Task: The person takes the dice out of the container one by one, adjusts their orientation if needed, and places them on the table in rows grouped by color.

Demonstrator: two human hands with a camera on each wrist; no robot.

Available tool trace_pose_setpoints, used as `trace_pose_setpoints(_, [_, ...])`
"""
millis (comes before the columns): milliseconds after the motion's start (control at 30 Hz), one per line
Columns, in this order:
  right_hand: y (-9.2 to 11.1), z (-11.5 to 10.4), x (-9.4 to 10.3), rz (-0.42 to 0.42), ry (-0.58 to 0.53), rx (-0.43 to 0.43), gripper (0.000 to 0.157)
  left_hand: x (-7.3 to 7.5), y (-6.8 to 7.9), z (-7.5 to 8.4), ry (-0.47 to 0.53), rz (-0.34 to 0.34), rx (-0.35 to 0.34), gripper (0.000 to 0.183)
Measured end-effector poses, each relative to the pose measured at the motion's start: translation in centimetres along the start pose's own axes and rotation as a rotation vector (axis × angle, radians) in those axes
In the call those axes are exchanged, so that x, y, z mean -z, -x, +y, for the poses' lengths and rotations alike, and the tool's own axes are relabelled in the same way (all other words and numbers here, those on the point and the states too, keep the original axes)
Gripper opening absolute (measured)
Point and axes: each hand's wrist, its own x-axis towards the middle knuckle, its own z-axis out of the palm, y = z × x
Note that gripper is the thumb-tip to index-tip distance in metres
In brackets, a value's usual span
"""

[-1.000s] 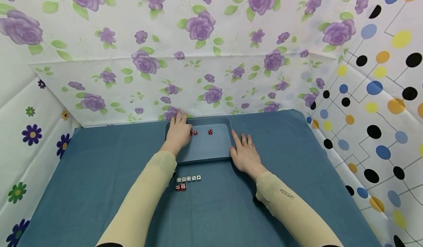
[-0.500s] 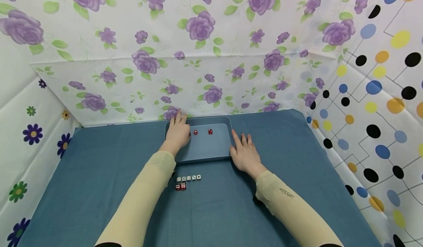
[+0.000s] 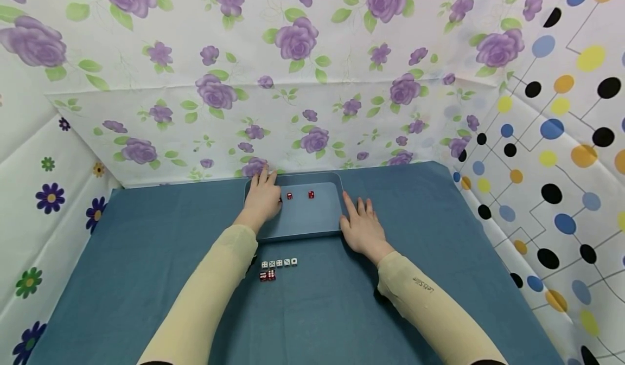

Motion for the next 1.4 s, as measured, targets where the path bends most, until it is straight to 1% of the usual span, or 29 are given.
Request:
trace_pose_setpoints(200, [0.1, 0.0, 0.0, -0.008, 0.007, 0.0, 0.065, 0.1, 0.6, -0.3, 0.006, 0.02, -0.007, 0.02])
trace_pose_setpoints(333, [0.1, 0.1, 0.0, -0.014, 0.003, 0.002, 0.065, 0.2, 1.1, -0.5, 0.034, 0.038, -0.013, 0.021])
trace_pose_setpoints(433, [0.1, 0.2, 0.0, -0.016, 0.002, 0.006, 0.065, 0.4, 1.7, -0.5, 0.085, 0.052, -0.016, 0.017])
trace_pose_setpoints(567, [0.1, 0.1, 0.0, -0.018, 0.0, 0.005, 0.064, 0.9, 2.8, -0.5, 0.17, 0.074, -0.02, 0.016])
trace_pose_setpoints(767, [0.1, 0.0, 0.0, -0.024, -0.006, -0.005, 0.063, 1.1, 4.7, -0.6, 0.241, 0.104, -0.058, 0.013])
trace_pose_setpoints(933, [0.1, 0.0, 0.0, -0.023, -0.01, -0.002, 0.064, 1.1, 6.2, -0.6, 0.273, 0.12, -0.08, 0.014])
trace_pose_setpoints(1200, [0.1, -0.1, 0.0, -0.021, -0.02, 0.008, 0.064, 1.4, 8.4, -0.2, 0.326, 0.188, -0.121, 0.014])
trace_pose_setpoints(1400, [0.1, 0.0, 0.0, -0.017, -0.023, 0.01, 0.064, 1.2, 9.8, 0.3, 0.34, 0.232, -0.173, 0.013])
